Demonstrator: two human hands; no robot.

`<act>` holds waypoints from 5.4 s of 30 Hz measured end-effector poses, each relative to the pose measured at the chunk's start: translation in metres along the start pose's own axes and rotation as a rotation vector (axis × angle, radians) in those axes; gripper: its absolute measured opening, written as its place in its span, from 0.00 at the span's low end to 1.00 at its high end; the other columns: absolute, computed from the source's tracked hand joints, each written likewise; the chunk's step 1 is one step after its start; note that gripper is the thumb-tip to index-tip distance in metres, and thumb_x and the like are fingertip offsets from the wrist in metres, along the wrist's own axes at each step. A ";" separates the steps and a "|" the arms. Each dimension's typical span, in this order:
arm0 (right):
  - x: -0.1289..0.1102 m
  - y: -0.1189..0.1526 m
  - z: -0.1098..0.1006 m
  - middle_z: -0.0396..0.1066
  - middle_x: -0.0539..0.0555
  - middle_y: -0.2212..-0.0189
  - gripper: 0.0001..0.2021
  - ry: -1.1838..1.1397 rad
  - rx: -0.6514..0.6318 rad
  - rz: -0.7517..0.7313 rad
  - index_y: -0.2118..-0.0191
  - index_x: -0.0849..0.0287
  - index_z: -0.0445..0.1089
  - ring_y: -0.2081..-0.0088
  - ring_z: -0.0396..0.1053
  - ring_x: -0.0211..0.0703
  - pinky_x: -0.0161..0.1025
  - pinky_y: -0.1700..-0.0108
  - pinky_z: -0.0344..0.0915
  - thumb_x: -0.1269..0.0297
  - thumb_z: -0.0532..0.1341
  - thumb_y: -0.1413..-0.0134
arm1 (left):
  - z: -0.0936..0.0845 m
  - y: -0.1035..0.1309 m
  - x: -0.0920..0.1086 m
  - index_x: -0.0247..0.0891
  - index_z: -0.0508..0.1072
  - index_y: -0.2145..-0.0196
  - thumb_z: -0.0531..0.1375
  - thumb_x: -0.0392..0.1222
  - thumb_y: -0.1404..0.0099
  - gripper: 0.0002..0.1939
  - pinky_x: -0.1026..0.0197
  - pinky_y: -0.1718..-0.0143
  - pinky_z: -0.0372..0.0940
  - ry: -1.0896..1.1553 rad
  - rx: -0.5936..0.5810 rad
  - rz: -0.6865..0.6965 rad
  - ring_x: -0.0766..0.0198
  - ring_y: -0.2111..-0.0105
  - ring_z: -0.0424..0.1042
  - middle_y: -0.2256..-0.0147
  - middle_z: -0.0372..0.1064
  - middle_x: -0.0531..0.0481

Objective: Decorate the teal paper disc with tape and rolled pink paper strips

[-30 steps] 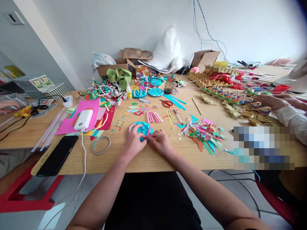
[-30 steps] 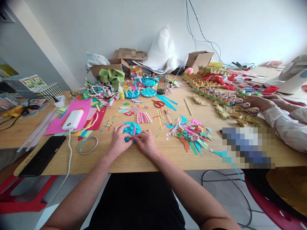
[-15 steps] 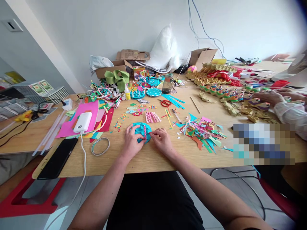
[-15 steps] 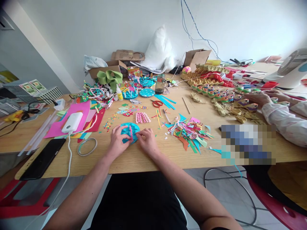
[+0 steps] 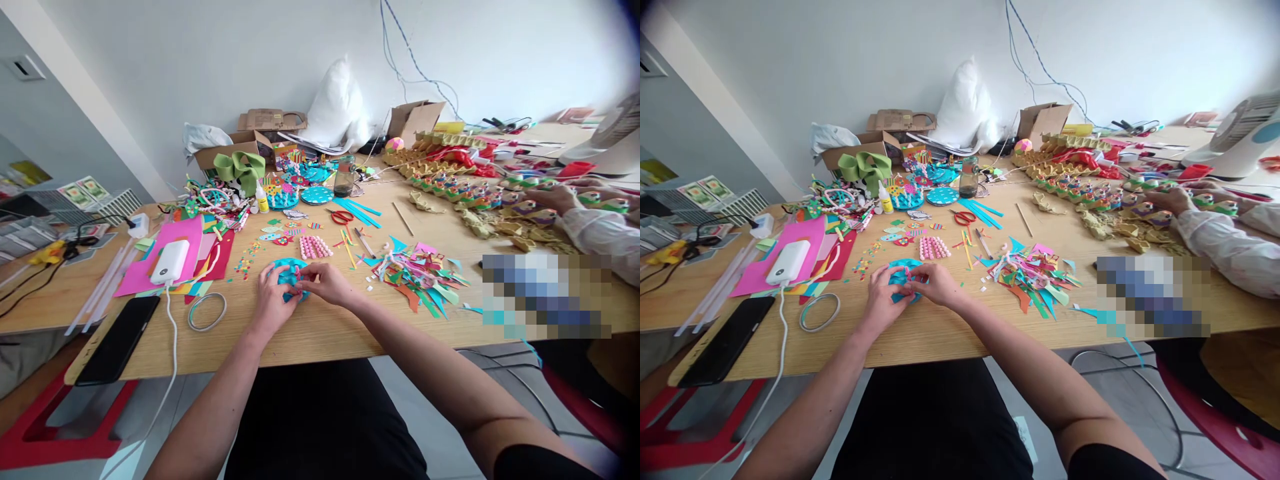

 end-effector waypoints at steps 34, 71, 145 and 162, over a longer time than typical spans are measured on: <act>0.012 -0.006 -0.003 0.72 0.51 0.75 0.07 -0.062 -0.008 -0.010 0.71 0.63 0.73 0.72 0.66 0.37 0.34 0.68 0.60 0.64 0.63 0.52 | 0.004 0.000 0.010 0.42 0.78 0.78 0.65 0.38 0.45 0.05 0.43 0.44 0.58 -0.049 0.056 0.052 0.48 0.45 0.56 0.53 0.69 0.47; 0.020 -0.005 -0.002 0.77 0.54 0.68 0.18 0.019 -0.109 0.035 0.65 0.64 0.74 0.67 0.74 0.40 0.32 0.64 0.67 0.82 0.53 0.62 | 0.008 0.000 0.014 0.40 0.76 0.79 0.65 0.34 0.47 0.06 0.46 0.45 0.59 -0.032 0.028 0.005 0.52 0.48 0.59 0.56 0.71 0.46; 0.010 -0.013 -0.014 0.73 0.54 0.70 0.10 0.012 -0.121 -0.039 0.67 0.61 0.77 0.70 0.65 0.38 0.35 0.68 0.59 0.60 0.65 0.52 | 0.008 -0.001 0.014 0.41 0.77 0.78 0.64 0.36 0.45 0.05 0.45 0.45 0.59 -0.022 0.023 -0.047 0.50 0.48 0.58 0.57 0.69 0.47; 0.015 -0.025 -0.019 0.69 0.52 0.72 0.15 -0.050 -0.226 -0.105 0.72 0.60 0.71 0.71 0.62 0.37 0.35 0.70 0.57 0.51 0.65 0.53 | 0.003 -0.001 0.018 0.40 0.77 0.76 0.61 0.36 0.41 0.07 0.45 0.45 0.58 -0.039 -0.046 -0.055 0.50 0.46 0.56 0.55 0.69 0.46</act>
Point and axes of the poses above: each hand's wrist, its own y-axis away from the middle knuckle, its own z-axis out of the palm, x = y × z, the point moved 2 cm from there along -y, towards the middle knuckle
